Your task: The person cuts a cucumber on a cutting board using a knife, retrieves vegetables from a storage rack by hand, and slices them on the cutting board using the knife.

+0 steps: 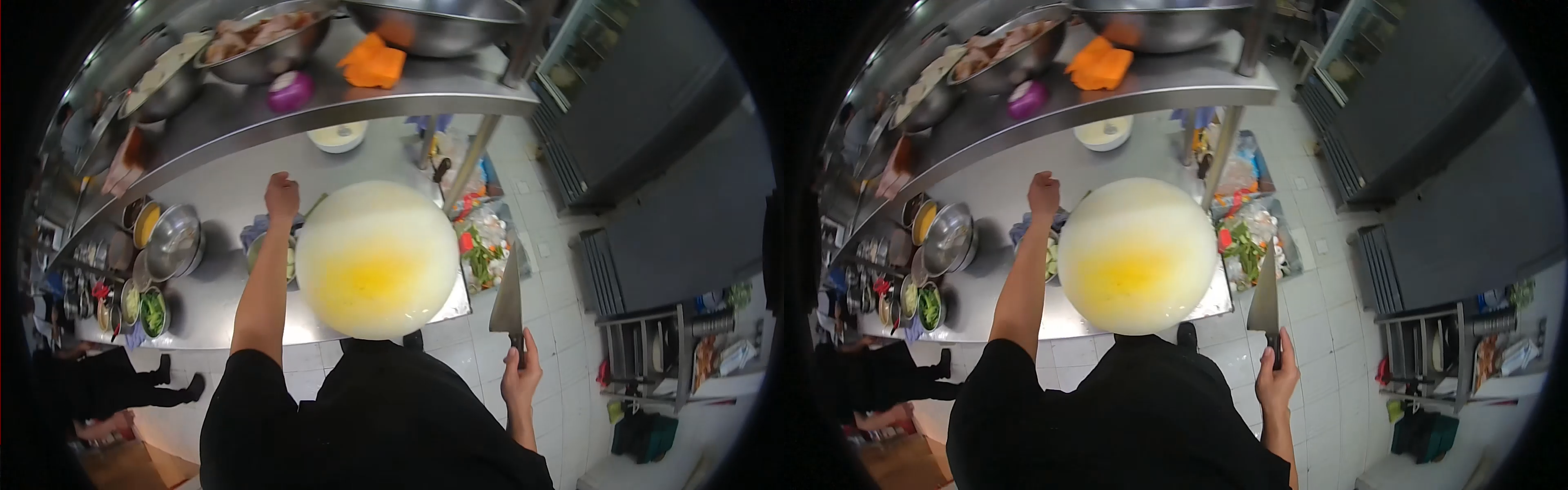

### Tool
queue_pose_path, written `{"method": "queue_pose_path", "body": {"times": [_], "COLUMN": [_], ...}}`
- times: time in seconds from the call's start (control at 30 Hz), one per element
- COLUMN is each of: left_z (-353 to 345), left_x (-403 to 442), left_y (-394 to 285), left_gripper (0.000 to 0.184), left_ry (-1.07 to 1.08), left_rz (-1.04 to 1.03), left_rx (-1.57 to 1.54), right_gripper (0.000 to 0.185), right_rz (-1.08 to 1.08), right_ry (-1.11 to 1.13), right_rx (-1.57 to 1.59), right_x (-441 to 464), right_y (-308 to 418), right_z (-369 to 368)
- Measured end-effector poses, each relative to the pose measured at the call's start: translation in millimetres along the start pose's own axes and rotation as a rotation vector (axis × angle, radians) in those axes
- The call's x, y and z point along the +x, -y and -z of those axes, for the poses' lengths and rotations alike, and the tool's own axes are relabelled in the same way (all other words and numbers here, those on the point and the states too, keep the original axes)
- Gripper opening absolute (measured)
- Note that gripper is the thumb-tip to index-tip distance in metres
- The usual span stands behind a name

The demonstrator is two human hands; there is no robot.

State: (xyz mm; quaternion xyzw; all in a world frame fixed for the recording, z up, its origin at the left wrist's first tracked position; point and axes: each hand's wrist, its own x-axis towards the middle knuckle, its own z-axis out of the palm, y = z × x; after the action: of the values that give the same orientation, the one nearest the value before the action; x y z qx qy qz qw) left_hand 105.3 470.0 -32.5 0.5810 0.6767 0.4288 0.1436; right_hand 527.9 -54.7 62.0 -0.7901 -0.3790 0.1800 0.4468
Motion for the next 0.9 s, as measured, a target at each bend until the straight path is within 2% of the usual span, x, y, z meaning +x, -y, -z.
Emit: {"method": "queue_pose_path", "body": {"times": [0.07,0.13,0.17,0.2,0.27,0.3,0.43,0.5,0.53,0.6,0.63,0.7,0.77,0.87,0.9], "left_z": [-6,-3,-12,-22,-47,-46,-18,5,11,28,37,52,71,78,92], "left_x": [14,13,8,4,6,4,3,6,7,4,-5,-38,-87,-174,-199], "left_y": [19,4,1,7,39,38,10,-7,-9,-12,-19,-39,-66,-85,-105], "left_gripper": [0.048,0.053,0.06,0.068,0.074,0.079,0.08,0.063,0.063,0.057,0.057,0.061,0.064,0.065,0.066], "left_ry": [0.208,0.565,0.569,0.572,0.597,0.63,0.668,0.638,0.637,0.616,0.617,0.645,0.689,0.768,0.797], "left_rz": [-0.057,0.083,0.007,-0.07,-0.09,-0.111,-0.096,0.146,0.144,0.119,0.119,0.072,0.027,-0.163,-0.178], "left_rx": [0.082,0.132,0.263,0.394,0.392,0.395,0.4,0.006,0.006,-0.486,-0.484,-0.745,-0.648,-0.614,-0.504], "right_gripper": [0.052,0.053,0.054,0.054,0.054,0.056,0.058,0.057,0.056,0.057,0.057,0.056,0.055,0.049,0.048], "right_rz": [0.057,0.313,0.409,0.418,0.417,0.31,0.21,0.209,0.208,0.195,0.178,0.182,0.181,0.241,0.288], "right_ry": [0.049,0.071,0.077,0.076,0.327,0.475,0.584,0.569,0.558,0.544,0.532,0.53,0.528,0.519,0.525], "right_rx": [-0.043,-0.124,-0.186,-0.187,-0.452,-0.582,-0.741,-0.726,-0.707,-0.679,-0.652,-0.629,-0.615,-0.55,-0.532], "right_x": [0,3,7,9,13,16,21,17,15,11,9,10,14,26,27], "right_y": [30,64,81,91,108,119,138,135,134,128,125,123,126,145,157], "right_z": [-2,-14,-21,-30,-46,-54,-70,-69,-69,-70,-70,-71,-67,-60,-59]}}
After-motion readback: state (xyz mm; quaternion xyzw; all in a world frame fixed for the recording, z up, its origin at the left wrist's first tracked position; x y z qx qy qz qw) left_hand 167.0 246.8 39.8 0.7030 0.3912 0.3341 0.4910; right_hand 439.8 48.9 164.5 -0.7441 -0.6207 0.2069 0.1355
